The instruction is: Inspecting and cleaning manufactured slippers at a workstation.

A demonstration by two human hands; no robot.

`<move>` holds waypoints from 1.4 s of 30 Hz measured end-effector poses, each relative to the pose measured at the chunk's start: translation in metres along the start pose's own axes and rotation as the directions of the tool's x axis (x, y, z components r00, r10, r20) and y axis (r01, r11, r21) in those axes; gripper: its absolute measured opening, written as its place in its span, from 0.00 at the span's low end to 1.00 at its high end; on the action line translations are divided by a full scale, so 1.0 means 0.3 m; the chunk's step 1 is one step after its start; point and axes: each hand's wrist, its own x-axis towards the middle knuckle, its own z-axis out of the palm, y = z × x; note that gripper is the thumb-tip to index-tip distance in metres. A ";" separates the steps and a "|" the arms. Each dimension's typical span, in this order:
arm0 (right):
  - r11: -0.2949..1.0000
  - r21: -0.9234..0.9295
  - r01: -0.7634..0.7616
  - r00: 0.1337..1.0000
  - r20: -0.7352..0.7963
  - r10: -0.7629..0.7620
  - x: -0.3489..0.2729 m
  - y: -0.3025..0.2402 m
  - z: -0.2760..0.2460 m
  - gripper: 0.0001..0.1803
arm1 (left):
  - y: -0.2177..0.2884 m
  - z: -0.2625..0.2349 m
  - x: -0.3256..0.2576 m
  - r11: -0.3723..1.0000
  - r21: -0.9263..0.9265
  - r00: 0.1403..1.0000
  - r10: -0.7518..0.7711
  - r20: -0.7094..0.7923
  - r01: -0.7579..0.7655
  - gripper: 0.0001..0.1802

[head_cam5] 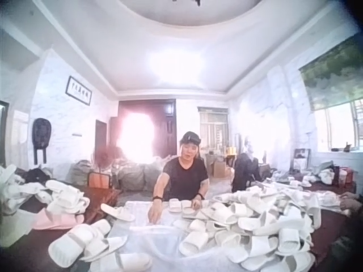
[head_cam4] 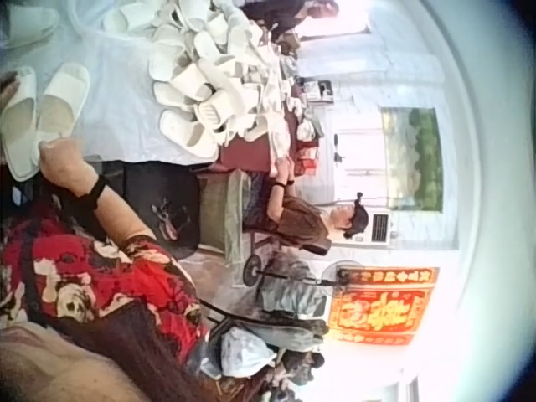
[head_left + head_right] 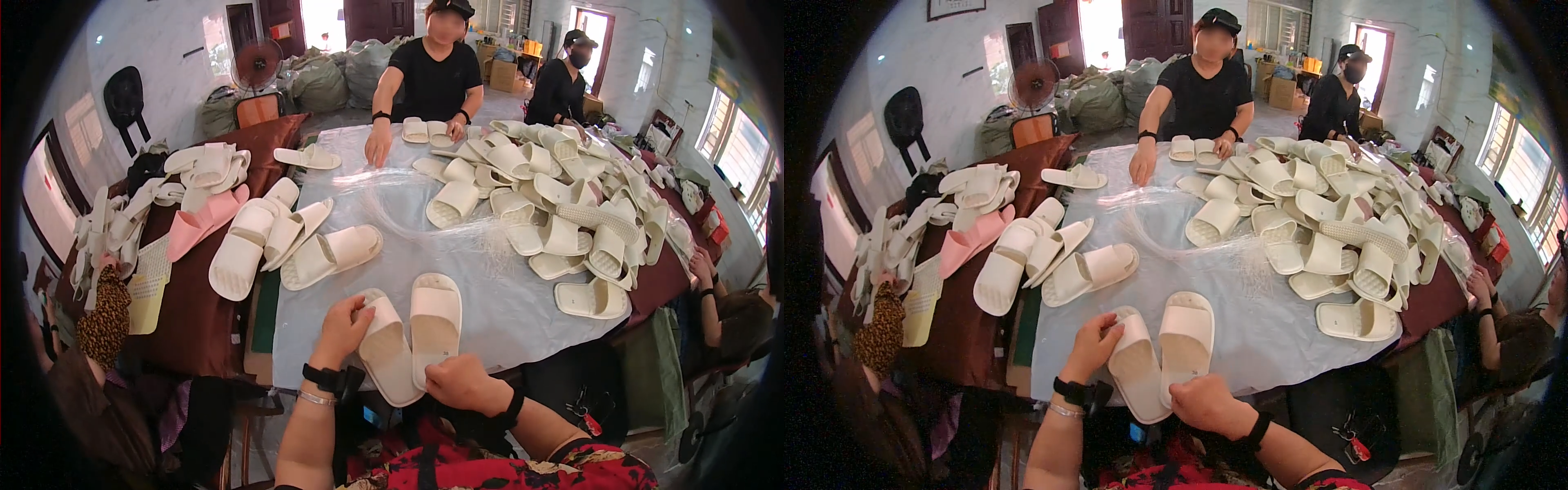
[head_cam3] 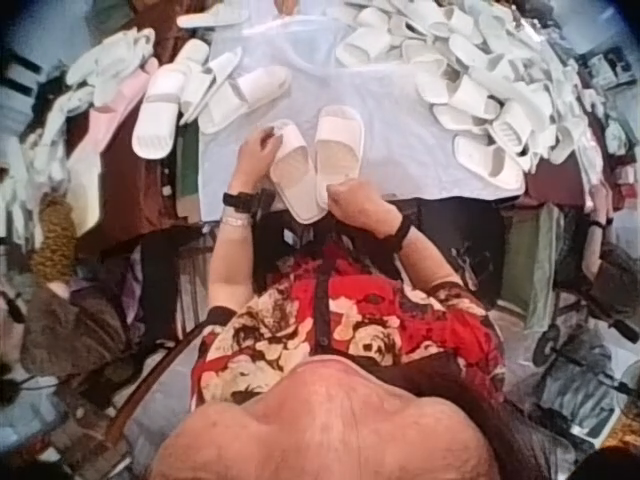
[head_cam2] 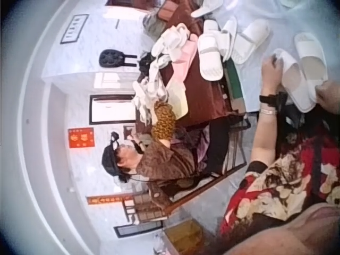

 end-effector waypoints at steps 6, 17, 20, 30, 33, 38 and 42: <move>1.000 0.024 -0.009 0.999 -0.042 0.010 0.108 -0.011 0.051 0.07 | 0.047 -0.015 -0.020 0.987 0.020 0.975 -0.158 0.158 0.157 0.27; 0.999 0.034 -0.036 0.973 -0.228 0.043 0.193 0.007 0.162 0.07 | 0.054 -0.042 0.017 0.972 -0.034 0.860 -0.189 0.475 0.232 0.22; 0.999 0.042 -0.021 0.960 -0.280 0.032 0.193 0.007 0.165 0.07 | -0.021 -0.043 0.027 0.958 -0.049 0.805 -0.209 0.554 0.283 0.21; 0.996 0.079 0.037 0.942 -0.335 -0.008 0.191 0.012 0.171 0.08 | 0.002 -0.065 0.028 0.917 -0.080 0.729 -0.255 0.635 0.390 0.19; 0.993 0.098 0.069 0.936 -0.350 -0.031 0.191 0.017 0.175 0.08 | 0.013 -0.078 0.011 0.874 -0.202 0.734 -0.223 0.642 0.443 0.18; 0.991 0.107 0.077 0.961 -0.273 -0.045 0.193 0.039 0.168 0.10 | 0.047 -0.105 -0.001 0.834 -0.245 0.773 -0.291 0.564 0.493 0.16; 0.989 0.140 0.053 0.970 -0.241 -0.018 0.166 0.031 0.094 0.13 | 0.033 -0.086 -0.020 0.793 -0.311 0.818 -0.366 0.444 0.524 0.14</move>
